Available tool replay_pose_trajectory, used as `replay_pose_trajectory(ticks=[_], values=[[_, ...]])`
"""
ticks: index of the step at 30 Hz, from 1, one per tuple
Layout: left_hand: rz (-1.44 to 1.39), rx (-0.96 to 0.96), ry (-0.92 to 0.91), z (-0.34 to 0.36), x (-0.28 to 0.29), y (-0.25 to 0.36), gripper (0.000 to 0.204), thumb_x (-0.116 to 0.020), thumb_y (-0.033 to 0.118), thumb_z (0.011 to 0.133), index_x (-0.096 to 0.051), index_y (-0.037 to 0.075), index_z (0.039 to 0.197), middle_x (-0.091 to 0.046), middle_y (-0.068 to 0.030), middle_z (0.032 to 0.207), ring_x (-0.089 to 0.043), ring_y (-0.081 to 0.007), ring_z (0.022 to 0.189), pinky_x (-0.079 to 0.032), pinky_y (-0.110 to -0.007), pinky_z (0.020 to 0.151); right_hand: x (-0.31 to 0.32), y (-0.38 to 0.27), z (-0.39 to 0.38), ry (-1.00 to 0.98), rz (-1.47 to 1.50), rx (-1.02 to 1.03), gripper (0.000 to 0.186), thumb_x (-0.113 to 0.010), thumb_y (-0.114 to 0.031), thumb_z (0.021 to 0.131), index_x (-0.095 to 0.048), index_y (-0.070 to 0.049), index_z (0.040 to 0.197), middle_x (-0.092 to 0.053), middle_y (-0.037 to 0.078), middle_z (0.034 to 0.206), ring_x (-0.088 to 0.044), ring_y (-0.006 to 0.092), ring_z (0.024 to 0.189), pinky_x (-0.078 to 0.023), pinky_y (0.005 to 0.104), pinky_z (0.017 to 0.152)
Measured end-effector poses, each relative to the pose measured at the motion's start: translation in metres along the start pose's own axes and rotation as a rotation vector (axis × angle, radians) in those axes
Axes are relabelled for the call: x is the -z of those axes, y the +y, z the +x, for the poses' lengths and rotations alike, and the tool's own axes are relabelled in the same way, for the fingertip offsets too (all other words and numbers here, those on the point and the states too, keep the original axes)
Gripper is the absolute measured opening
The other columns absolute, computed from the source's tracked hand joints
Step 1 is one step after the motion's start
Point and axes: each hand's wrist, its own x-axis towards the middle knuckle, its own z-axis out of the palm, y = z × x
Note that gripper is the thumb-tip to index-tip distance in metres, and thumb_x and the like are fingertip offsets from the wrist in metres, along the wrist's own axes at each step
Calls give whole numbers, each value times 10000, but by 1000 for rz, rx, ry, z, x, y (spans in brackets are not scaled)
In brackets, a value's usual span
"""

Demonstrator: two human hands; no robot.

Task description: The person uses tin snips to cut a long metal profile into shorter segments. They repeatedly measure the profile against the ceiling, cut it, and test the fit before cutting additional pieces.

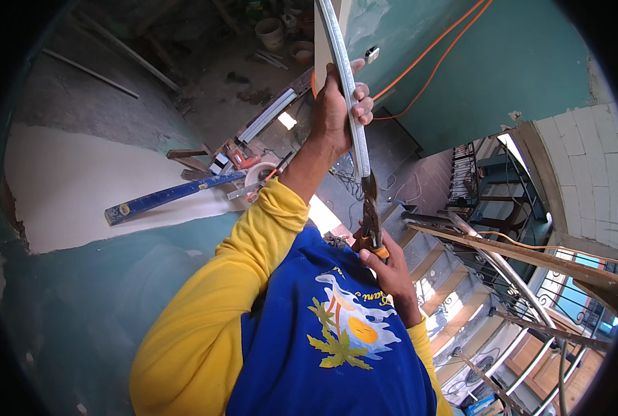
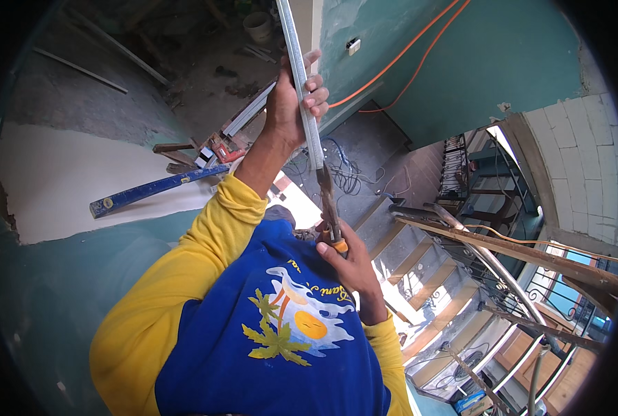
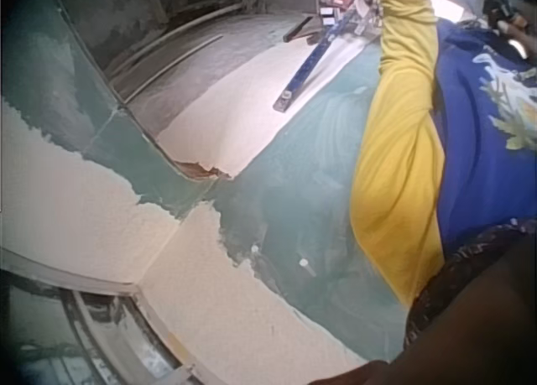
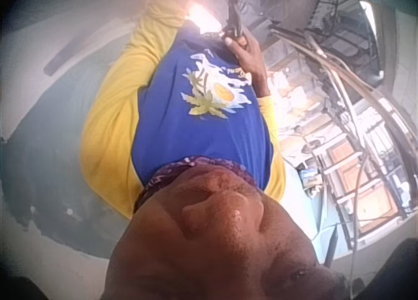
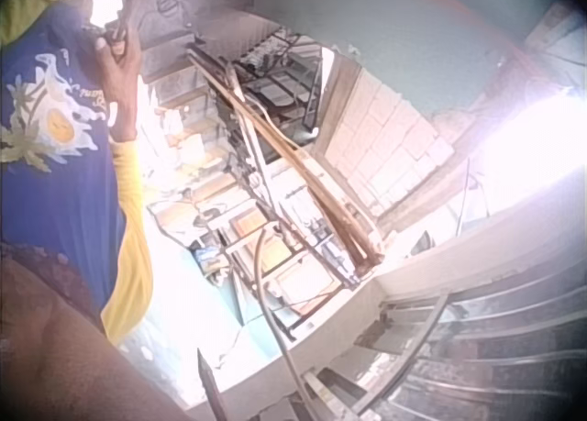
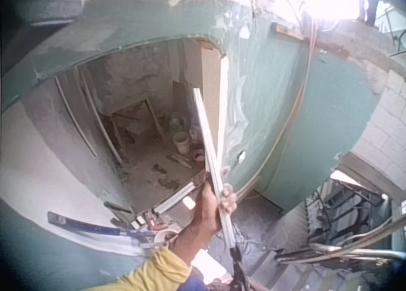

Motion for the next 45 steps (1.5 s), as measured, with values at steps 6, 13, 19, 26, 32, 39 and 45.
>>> replay_pose_trajectory(ticks=[6, 13, 19, 26, 32, 39, 45], values=[[-111, 69, 148, 5, 9, -10, 467, -470, 500, 1127, -557, 105, 1360, -457, 39, 814, -446, -49, 572, -448, -216, 492, 3, 5, 3, -9, 84, -18, 513, -765, -270, 977, -612, -26, 1401, -674, 57, 1179, -602, 161, 1128, -458, 341, 1041], [-181, 63, 176, 4, 14, -14, 430, -500, 457, 1118, -565, 98, 1346, -461, 41, 816, -443, -47, 579, -430, -209, 494, 5, 9, 4, -41, 196, -19, 513, -759, -257, 984, -603, -16, 1409, -673, 53, 1188, -601, 155, 1129, -457, 338, 1042], [-68, 2, 115, 5, 10, -8, 491, -492, 492, 1120, -556, 100, 1408, -448, 42, 812, -441, -47, 572, -436, -211, 495, 8, 4, 2, -40, 148, -27, 490, -755, -252, 989, -610, -12, 1391, -672, 48, 1169, -596, 146, 1119, -452, 326, 1033], [53, -33, 73, 3, 3, -3, 548, -437, 543, 1133, -545, 99, 1435, -437, 39, 802, -431, -49, 560, -435, -222, 502, 11, 3, 4, -20, 91, -62, 441, -755, -280, 992, -644, -18, 1329, -668, 29, 1123, -583, 133, 1068, -453, 316, 994], [114, -72, 53, 1, 0, -4, 555, -403, 544, 1142, -537, 97, 1442, -431, 35, 789, -438, -57, 558, -429, -234, 511, 11, 1, 5, 8, 11, -81, 427, -769, -263, 986, -647, -9, 1306, -638, 9, 1072, -561, 125, 1027, -466, 310, 946], [130, -58, 65, 1, 0, -4, 548, -387, 531, 1148, -535, 94, 1443, -426, 30, 785, -432, -59, 548, -423, -233, 510, 13, 0, 5, 26, -47, -85, 430, -778, -252, 979, -641, -1, 1300, -622, 21, 1069, -549, 132, 1018, -467, 312, 926], [153, -76, 94, -2, -4, -5, 522, -372, 515, 1156, -546, 99, 1419, -427, 29, 783, -425, -62, 544, -412, -233, 507, 17, 2, 4, 11, -76, -103, 454, -783, -262, 974, -646, 6, 1315, -630, 41, 1098, -561, 145, 1041, -470, 326, 952]])
